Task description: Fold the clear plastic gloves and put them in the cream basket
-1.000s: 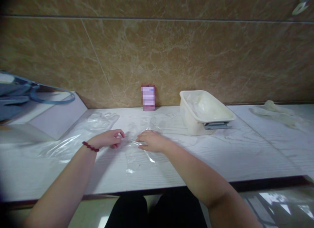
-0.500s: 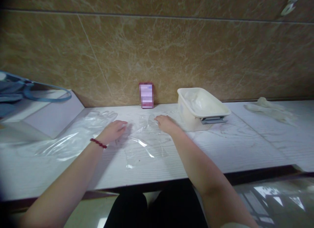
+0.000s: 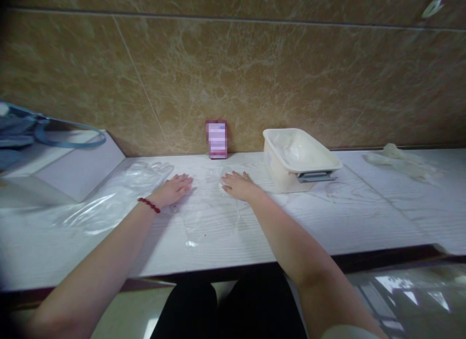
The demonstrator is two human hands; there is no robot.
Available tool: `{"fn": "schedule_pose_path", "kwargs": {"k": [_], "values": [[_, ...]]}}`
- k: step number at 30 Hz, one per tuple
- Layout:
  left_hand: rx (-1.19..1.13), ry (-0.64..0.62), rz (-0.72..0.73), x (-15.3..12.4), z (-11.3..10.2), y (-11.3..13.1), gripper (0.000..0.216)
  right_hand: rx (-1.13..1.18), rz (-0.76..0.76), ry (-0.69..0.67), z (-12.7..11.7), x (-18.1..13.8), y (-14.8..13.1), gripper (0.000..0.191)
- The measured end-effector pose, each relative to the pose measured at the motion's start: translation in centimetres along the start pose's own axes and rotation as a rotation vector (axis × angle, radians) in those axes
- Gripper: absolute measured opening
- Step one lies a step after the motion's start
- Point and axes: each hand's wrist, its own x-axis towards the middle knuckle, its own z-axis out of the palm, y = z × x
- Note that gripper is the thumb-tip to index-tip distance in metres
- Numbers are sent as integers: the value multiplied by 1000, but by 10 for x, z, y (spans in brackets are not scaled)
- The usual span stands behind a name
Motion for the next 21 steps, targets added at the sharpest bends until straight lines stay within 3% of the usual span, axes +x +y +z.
{"fn": "schedule_pose_path", "kwargs": {"k": [2, 4, 7, 11, 16, 21], "values": [[-45, 96, 15, -5, -8, -2, 52, 1, -33, 51, -2, -2, -5, 44], [-87, 107, -57, -15, -20, -3, 51, 16, -126, 115, -6, -6, -14, 42], [-108, -86, -199, -31, -33, 0, 52, 63, -349, 164, -11, -16, -34, 36], [-77, -214, -163, -37, -32, 11, 35, 114, -556, 129, -10, -27, -59, 31], [-46, -218, -40, -33, -25, 16, 23, 159, -569, 102, -2, -27, -67, 28], [-256, -149, -99, -34, -29, 19, 22, 223, -533, 133, 1, -24, -67, 26]]}}
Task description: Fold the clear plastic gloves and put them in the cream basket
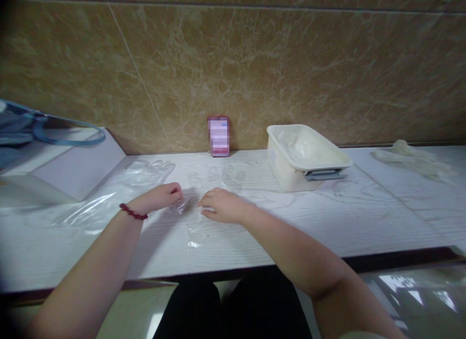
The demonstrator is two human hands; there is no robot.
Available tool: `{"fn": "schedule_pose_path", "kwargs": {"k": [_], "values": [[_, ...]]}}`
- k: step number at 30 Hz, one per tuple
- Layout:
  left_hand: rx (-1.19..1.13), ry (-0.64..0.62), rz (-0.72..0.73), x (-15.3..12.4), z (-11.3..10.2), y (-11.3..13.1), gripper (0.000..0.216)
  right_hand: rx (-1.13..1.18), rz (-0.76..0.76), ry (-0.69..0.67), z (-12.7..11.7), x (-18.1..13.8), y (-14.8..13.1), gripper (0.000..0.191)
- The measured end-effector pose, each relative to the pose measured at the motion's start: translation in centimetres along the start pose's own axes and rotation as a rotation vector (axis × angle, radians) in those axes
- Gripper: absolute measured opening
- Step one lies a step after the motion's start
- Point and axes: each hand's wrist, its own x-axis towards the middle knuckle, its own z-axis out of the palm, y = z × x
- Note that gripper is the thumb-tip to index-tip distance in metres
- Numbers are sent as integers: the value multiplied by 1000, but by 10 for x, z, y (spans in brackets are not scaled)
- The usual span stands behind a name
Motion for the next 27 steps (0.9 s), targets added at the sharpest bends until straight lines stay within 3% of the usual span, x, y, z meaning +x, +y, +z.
{"fn": "schedule_pose_path", "kwargs": {"k": [3, 7, 15, 22, 27], "values": [[-135, -32, -38, 0, 0, -1, 29, 31, 26, 26, 1, 2, 1, 24], [44, -24, 95, 2, 0, -9, 42, 47, 29, 33, 2, 3, 4, 22], [159, -33, 303, 11, 7, -13, 25, 54, 0, 28, 4, 3, 6, 21], [118, -21, 230, 6, 6, -11, 38, 54, -12, 5, 4, 3, 7, 21], [81, -98, 267, 2, 7, -5, 23, 50, -1, -5, 3, 2, 5, 21]]}}
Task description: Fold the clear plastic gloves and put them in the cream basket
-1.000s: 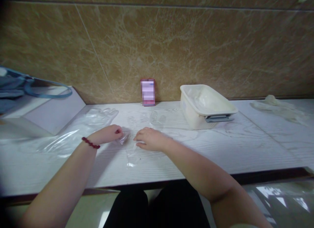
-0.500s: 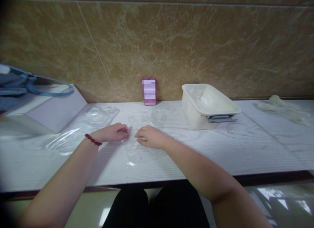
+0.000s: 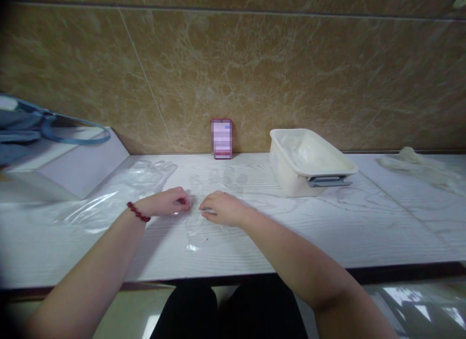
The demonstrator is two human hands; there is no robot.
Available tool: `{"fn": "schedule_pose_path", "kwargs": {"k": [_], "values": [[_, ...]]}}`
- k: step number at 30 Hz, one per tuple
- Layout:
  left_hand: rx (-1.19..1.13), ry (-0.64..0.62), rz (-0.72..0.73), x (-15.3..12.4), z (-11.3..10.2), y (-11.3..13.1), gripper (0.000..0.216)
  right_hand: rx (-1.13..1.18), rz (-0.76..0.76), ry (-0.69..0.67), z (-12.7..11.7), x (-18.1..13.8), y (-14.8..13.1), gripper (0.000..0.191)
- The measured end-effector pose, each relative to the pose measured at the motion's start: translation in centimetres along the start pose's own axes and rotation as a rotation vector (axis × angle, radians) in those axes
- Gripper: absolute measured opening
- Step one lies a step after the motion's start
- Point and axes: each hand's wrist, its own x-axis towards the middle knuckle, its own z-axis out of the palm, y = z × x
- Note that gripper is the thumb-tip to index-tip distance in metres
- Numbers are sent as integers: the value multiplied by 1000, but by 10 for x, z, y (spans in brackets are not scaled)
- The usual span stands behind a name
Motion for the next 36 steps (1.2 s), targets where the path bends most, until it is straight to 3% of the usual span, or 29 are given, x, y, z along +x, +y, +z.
{"fn": "schedule_pose_path", "kwargs": {"k": [10, 17, 22, 24, 26, 32, 36], "values": [[-191, 42, -124, -11, -15, 0, 31, -1, -16, -20, 0, 0, 1, 21], [-874, 43, -204, -7, -11, 15, 34, 32, 32, 24, 3, 1, 1, 20], [-1172, -7, -244, -7, -13, 27, 37, 70, 256, 176, 8, 1, 4, 38], [-1177, -37, -272, -7, -14, 27, 42, 80, 312, 217, 7, 0, 5, 52], [-1151, -46, -291, -7, -14, 26, 45, 58, 283, 216, 6, 0, 6, 53], [-1106, 13, -251, -5, -12, 20, 38, -20, 179, 125, 4, 3, 9, 22], [-714, 176, -159, -5, -14, 8, 38, -17, 225, 112, 3, 6, 12, 23]]}}
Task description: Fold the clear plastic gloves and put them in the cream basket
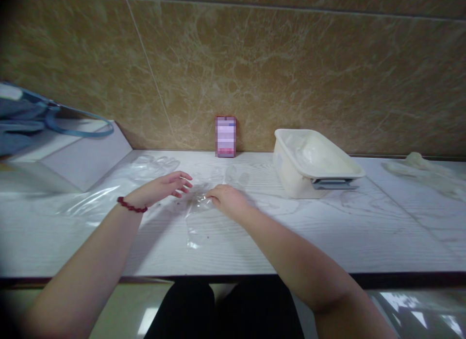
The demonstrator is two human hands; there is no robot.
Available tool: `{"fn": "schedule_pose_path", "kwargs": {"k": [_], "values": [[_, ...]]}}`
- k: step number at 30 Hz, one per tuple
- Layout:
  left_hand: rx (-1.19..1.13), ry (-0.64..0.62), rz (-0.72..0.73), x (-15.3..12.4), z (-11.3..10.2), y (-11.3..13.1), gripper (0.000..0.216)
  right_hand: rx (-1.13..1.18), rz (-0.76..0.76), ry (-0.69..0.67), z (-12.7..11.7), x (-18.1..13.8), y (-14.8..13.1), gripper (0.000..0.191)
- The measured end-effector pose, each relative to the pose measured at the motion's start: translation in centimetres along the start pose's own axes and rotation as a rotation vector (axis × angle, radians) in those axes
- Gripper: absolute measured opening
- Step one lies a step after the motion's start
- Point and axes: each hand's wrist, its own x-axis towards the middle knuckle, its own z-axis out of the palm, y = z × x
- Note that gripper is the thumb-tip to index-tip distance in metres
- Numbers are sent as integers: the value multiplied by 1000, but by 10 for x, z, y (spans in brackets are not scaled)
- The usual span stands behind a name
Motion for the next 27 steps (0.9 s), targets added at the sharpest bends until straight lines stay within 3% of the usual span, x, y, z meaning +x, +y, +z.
{"fn": "schedule_pose_path", "kwargs": {"k": [4, 7, 14, 20, 27], "values": [[493, -1, 240, 5, -5, -10, 39, 10, 13, 20, -1, 1, 3, 26], [674, -74, 305, 9, -2, -16, 40, 19, -1, 12, 1, 1, 6, 27], [865, -89, 100, 10, 2, -23, 53, -47, -5, 9, 8, 1, 10, 29], [834, -149, 133, 9, 4, -20, 57, -53, 33, 14, 8, 2, 16, 29], [890, -166, 41, 7, 10, -16, 66, -69, 58, 20, 8, 3, 19, 27]]}}
